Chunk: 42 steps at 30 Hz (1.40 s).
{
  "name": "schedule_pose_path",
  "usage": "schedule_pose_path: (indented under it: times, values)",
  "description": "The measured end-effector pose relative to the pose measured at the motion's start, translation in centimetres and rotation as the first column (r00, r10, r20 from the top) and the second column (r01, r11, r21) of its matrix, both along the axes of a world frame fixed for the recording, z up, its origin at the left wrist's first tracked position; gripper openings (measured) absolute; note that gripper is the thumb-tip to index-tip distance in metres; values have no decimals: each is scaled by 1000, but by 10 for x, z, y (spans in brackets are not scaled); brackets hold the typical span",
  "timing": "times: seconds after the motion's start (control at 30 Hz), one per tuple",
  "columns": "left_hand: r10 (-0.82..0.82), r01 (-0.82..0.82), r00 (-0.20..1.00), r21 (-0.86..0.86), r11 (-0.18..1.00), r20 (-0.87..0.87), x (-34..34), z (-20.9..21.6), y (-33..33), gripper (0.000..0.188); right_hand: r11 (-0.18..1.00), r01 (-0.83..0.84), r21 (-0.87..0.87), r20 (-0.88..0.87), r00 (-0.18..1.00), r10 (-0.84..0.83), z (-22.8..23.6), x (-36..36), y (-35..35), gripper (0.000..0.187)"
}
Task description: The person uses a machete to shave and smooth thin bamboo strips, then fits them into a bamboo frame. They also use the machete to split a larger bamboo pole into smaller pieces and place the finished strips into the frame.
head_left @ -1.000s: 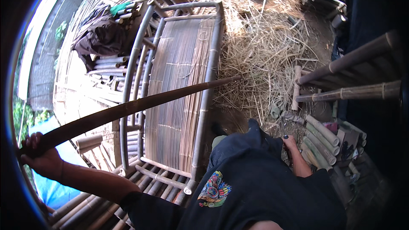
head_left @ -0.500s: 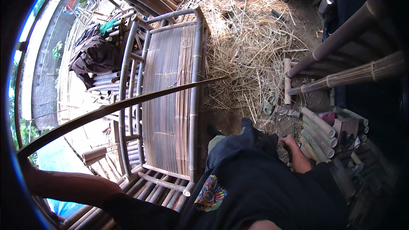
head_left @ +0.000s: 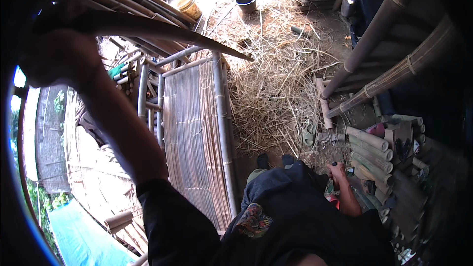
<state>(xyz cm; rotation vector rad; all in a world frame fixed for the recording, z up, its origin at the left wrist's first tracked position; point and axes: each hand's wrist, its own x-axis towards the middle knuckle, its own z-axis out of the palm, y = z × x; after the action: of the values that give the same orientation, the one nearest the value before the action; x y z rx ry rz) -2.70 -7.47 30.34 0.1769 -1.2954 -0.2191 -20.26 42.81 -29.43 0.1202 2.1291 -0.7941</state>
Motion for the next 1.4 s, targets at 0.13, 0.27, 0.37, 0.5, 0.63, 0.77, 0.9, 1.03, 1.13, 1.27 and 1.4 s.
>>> schedule_pose_path:
  times: [0.13, 0.27, 0.37, 0.5, 0.63, 0.77, 0.9, 1.03, 1.13, 1.27, 1.4]
  values:
    - [-478, 479, 875, 0, 878, -77, -66, -72, -50, 40, 965, -126, 232, -200, 964, 174, -16, 48, 37, 46]
    - [-481, 484, 873, 24, 875, -73, -90, -125, -88, 26, 993, 42, 111, -151, 988, -24, 14, 103, 32, 45]
    - [-587, 587, 809, 58, 807, -32, -96, -124, -94, 25, 991, 110, 70, -213, 973, -93, 19, 130, 21, 38]
    - [-304, 316, 904, 10, 949, 299, -84, -106, -108, 23, 997, 72, 10, -274, 959, -66, 22, 124, 0, 40]
    - [-355, 364, 803, 77, 928, 479, -70, -73, -59, 27, 976, -146, -164, -681, 733, -5, 81, 87, -59, 42]
    - [-389, 354, 706, 181, 918, 592, -58, -83, -20, 29, 776, -289, -561, -514, 856, -53, 258, 59, -143, 41]
    - [-377, 379, 705, 130, 916, 601, -62, -96, 24, 24, 544, -384, -746, -506, 858, -88, 356, 53, -172, 35]
    - [-525, 453, 684, 269, 850, 506, -70, -106, 55, 26, 462, -484, -743, -565, 824, -44, 397, 36, -181, 29]
    - [-438, 376, 725, 227, 898, 531, -68, -115, 77, 28, 402, -502, -766, -561, 827, -34, 394, 27, -175, 28]
    - [-19, 19, 943, 2, 1000, 331, -34, -117, 62, 15, 466, -374, -802, -409, 912, 27, 360, 18, -170, 32]
    - [999, -857, 43, -515, 22, -28, 114, -66, 135, 11, 596, -448, -667, -450, 879, 158, 300, 31, -161, 40]
